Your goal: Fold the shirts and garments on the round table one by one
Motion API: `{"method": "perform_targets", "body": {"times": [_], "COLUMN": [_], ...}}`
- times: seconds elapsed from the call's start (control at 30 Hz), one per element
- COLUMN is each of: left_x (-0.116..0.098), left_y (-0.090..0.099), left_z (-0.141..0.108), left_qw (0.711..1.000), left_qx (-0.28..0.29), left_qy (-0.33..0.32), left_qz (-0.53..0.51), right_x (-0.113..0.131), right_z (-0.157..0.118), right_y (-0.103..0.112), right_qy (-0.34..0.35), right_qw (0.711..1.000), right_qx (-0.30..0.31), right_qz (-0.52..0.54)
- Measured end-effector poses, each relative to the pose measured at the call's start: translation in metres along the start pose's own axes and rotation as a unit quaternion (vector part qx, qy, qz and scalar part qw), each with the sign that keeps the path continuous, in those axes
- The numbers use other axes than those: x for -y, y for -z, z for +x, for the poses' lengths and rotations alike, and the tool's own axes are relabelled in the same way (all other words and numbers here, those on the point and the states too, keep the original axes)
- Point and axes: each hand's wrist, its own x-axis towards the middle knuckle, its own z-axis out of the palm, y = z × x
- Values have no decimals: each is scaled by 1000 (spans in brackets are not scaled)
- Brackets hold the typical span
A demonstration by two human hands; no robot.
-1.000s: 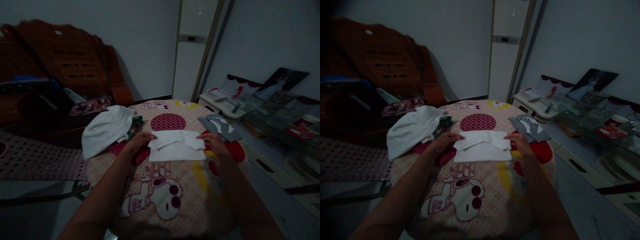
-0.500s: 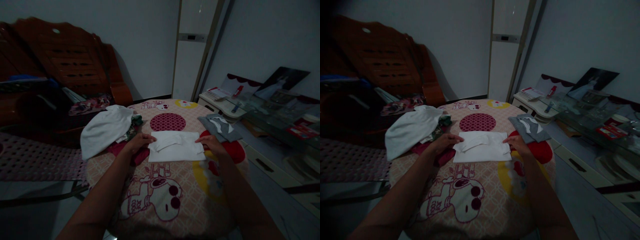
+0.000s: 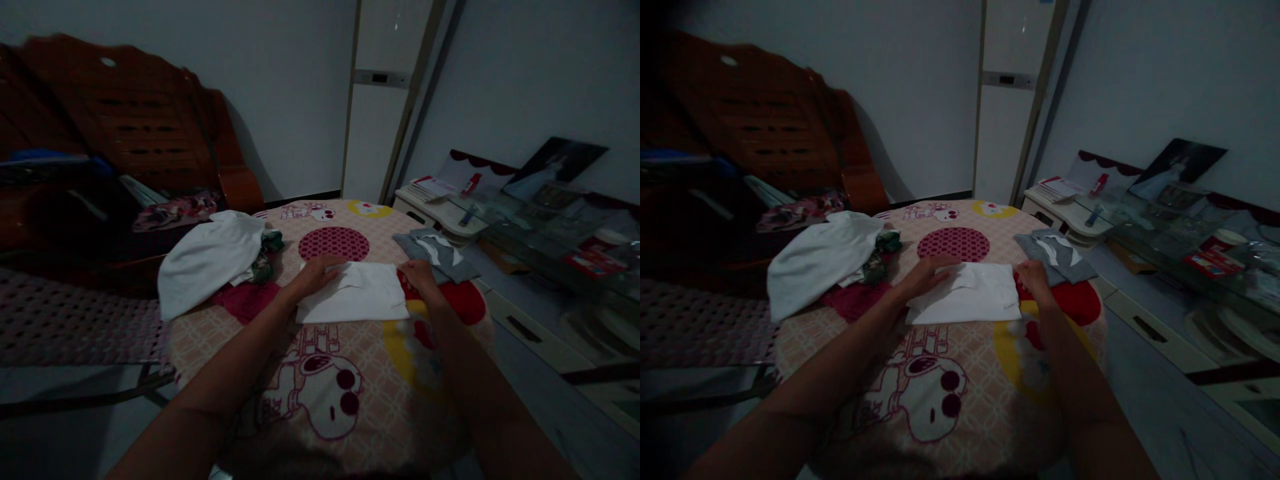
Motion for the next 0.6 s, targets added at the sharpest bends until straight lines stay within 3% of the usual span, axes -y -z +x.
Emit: {"method": "perform_targets", "body": {"times": [0.13,0.23,0.47,0.6], "left_x": [2,5,1,-3], "left_y": [-42,-59,-63,-63], "left_z": [12,9,4,4], "left_qw": [993,987,982,978], "left_qx": [38,57,82,91], "left_qy": [-99,-127,-125,-131], "left_qz": [46,76,117,132], "right_x": [5,8,4,0], "right_z": [9,11,9,15], "right_y": [-7,-9,-14,-16], "right_qy": [-31,-28,31,46], "right_qw": [999,999,998,998], "right_qx": [24,37,49,45], "right_qz": [-15,-4,34,-21]}}
